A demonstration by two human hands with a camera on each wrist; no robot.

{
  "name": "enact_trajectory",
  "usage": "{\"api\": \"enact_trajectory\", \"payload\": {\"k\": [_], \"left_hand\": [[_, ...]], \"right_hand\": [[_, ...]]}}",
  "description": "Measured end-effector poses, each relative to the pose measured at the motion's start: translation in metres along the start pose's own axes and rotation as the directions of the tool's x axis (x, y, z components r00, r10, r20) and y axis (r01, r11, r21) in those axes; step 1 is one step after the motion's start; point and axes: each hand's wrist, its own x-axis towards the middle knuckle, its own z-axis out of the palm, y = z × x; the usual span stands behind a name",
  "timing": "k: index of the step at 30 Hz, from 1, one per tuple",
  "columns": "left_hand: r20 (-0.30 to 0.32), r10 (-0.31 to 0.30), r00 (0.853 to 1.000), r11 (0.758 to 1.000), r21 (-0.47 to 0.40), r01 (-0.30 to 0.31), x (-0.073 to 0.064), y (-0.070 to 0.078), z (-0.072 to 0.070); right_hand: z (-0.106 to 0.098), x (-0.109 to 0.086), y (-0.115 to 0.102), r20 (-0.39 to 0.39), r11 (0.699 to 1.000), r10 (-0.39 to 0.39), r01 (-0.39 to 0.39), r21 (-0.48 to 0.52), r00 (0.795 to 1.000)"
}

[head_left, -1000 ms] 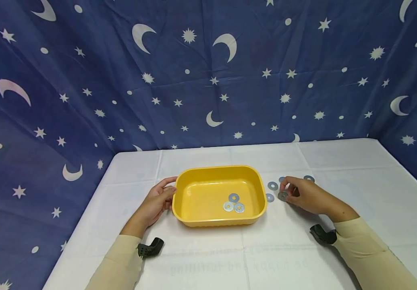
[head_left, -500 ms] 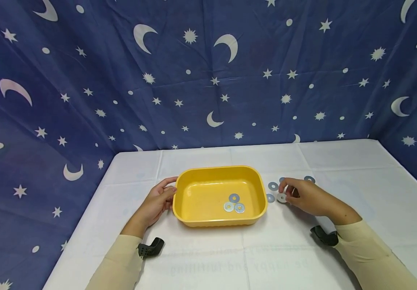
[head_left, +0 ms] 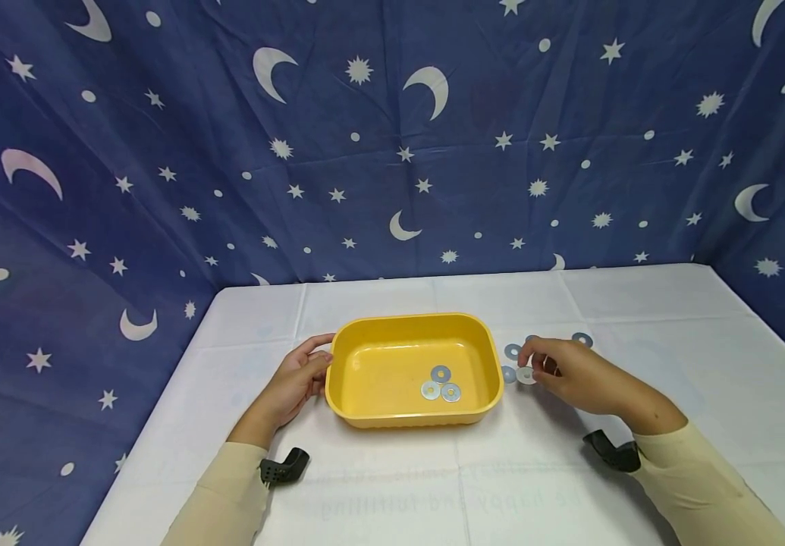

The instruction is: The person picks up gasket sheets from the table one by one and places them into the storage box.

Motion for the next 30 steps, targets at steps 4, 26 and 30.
{"api": "enact_trajectory", "payload": {"k": [4, 26, 30], "left_hand": [[0.003, -0.003, 1.0, 1.0, -0.004, 0.003, 0.0, 0.0, 0.0], [-0.001, 0.0, 1.0, 1.0, -0.016, 0.0, 0.002, -0.003, -0.001], [0.005, 0.011, 1.0, 1.0, -0.021, -0.011, 0.002, -0.003, -0.002]], "right_hand": [[0.0, -0.002, -0.007, -0.015, 1.0, -0.005, 0.005, -0.003, 1.0], [0.006, 0.006, -0.037, -0.146, 0.987, -0.159, 0.161, -0.003, 0.976], [0.009, 0.012, -0.04, -0.169, 0.979, -0.204, 0.205, -0.008, 0.964]]}}
